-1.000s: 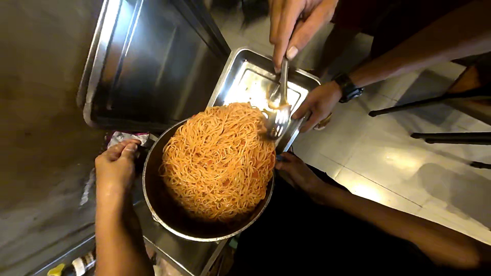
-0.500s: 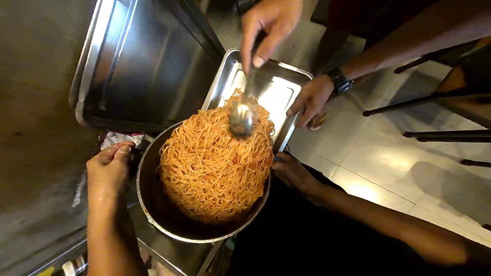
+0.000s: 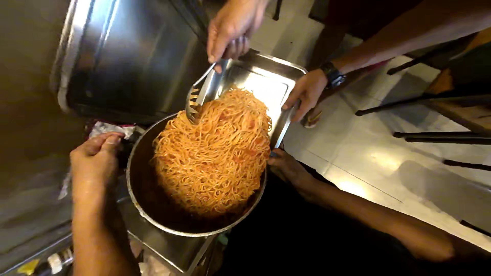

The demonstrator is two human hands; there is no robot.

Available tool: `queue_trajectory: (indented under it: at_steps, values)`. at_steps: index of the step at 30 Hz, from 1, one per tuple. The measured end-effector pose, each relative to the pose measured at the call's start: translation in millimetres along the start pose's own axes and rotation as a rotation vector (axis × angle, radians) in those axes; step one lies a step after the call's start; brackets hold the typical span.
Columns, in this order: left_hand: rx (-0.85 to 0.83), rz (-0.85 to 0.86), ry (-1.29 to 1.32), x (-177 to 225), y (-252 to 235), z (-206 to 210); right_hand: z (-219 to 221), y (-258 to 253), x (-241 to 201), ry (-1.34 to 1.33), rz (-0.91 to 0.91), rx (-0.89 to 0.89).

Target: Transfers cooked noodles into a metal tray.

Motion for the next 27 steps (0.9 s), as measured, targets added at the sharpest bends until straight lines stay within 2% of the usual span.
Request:
queue_trajectory:
  at_steps: [8, 27]
  values:
    - [-0.013, 0.037, -0.013, 0.7, -3.4, 1.0, 0.7, -0.2, 5.1, -0.062, 0.004, 0.011]
    - [0.026, 0.055, -0.053, 1.1, -4.5, -6.4, 6.1, -4.3, 4.6, -0.026, -0.045, 0.033]
Point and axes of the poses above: each hand's wrist, its own y-axis away from the middle knuckle, its own z-axis out of the palm, x = y × z, the point moved 7 cm from there along -y, towards the middle knuckle, and after that the axes turned 7 degrees about -x, right-handed, at the moved point
